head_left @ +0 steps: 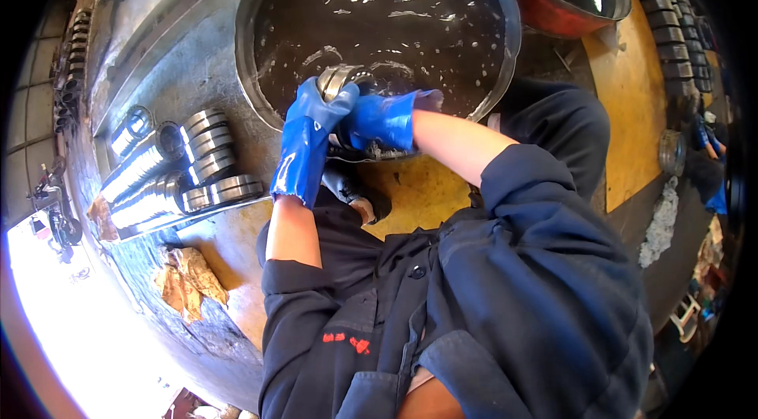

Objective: The person washes metal bearings in a container of dark liquid, scrubbing them with their hands and a small brush, and then places the bearings onto a metal tray.

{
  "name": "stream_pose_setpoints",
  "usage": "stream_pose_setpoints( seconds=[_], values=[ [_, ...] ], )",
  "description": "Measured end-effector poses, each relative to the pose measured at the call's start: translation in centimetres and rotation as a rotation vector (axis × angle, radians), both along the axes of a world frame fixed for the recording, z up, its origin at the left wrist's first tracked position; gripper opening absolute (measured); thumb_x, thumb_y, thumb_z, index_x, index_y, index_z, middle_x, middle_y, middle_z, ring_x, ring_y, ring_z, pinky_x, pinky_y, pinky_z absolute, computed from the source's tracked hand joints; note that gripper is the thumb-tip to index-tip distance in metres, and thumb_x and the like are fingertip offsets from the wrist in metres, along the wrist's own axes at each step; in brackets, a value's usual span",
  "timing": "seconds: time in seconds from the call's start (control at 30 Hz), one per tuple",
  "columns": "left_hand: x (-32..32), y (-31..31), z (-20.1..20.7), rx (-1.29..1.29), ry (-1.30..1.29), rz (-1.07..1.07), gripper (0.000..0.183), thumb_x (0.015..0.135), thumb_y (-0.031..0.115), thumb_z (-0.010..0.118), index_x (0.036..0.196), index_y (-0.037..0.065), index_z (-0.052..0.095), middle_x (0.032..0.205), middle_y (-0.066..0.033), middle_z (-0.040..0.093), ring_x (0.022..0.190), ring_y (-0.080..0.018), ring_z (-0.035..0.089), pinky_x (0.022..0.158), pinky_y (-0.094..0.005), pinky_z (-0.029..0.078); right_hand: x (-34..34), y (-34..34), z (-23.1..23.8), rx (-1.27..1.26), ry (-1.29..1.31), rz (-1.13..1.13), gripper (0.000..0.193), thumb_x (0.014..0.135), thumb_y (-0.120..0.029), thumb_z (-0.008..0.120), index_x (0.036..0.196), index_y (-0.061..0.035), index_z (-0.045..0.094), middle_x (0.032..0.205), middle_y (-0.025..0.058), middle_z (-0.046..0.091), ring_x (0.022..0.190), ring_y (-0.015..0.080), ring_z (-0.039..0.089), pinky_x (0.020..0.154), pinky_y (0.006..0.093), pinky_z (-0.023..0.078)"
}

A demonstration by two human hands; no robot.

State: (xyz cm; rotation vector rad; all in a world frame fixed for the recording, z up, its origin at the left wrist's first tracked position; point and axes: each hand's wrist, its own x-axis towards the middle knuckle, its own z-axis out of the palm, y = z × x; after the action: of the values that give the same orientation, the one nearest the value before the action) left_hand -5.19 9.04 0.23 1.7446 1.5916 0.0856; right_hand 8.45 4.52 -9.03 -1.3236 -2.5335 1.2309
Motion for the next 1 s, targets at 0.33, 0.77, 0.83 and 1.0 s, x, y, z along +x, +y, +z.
stream_pose_setpoints(
  seconds=[0.33, 0.77, 0.83, 1.0],
  values=[
    [-5.8, 2.7, -7.6, -0.166, -0.479, 0.153, 0.072, 0.087, 0.045, 0.086, 0.132, -0.008, 0.067, 0.118, -0.0164, 0.075, 0.105, -0.0235, 0.072, 0.095, -0.0364, 0.056, 6.0, 1.2, 7.1, 0.076, -0.143, -0.322, 0.038, 0.087, -0.031, 0.076, 0.120, -0.0121, 0.079, 0.115, 0.0233, 0.076, 0.107, 0.0415, 0.074, 0.092, 0.0485, 0.061],
    [-4.2, 0.6, -4.7, -0.245, -0.607, 0.288, 0.056, 0.095, 0.033, 0.085, 0.128, -0.008, 0.066, 0.108, -0.0093, 0.072, 0.092, -0.0167, 0.066, 0.086, -0.0330, 0.055, 16.2, 12.4, 2.4, -0.138, -0.475, -0.936, 0.059, 0.091, -0.056, 0.071, 0.118, -0.0035, 0.080, 0.123, 0.0225, 0.077, 0.118, 0.0424, 0.072, 0.105, 0.0462, 0.055],
    [-2.8, 0.9, -3.7, -0.311, -0.602, 0.259, 0.055, 0.095, 0.033, 0.085, 0.127, -0.008, 0.067, 0.106, -0.0088, 0.072, 0.090, -0.0160, 0.065, 0.085, -0.0321, 0.055, 17.4, 12.3, 0.7, 0.067, -0.371, -1.083, 0.043, 0.090, -0.038, 0.070, 0.114, -0.0043, 0.081, 0.124, 0.0237, 0.076, 0.115, 0.0425, 0.074, 0.100, 0.0479, 0.058],
    [-4.1, 0.5, -3.9, -0.303, -0.616, 0.331, 0.053, 0.098, 0.036, 0.080, 0.126, -0.008, 0.068, 0.103, -0.0090, 0.073, 0.088, -0.0157, 0.066, 0.083, -0.0326, 0.055, 16.2, 11.7, 0.7, -0.060, -0.365, -1.076, 0.035, 0.076, -0.016, 0.074, 0.107, -0.0004, 0.080, 0.099, 0.0244, 0.078, 0.097, 0.0390, 0.078, 0.084, 0.0453, 0.062]
  ],
)
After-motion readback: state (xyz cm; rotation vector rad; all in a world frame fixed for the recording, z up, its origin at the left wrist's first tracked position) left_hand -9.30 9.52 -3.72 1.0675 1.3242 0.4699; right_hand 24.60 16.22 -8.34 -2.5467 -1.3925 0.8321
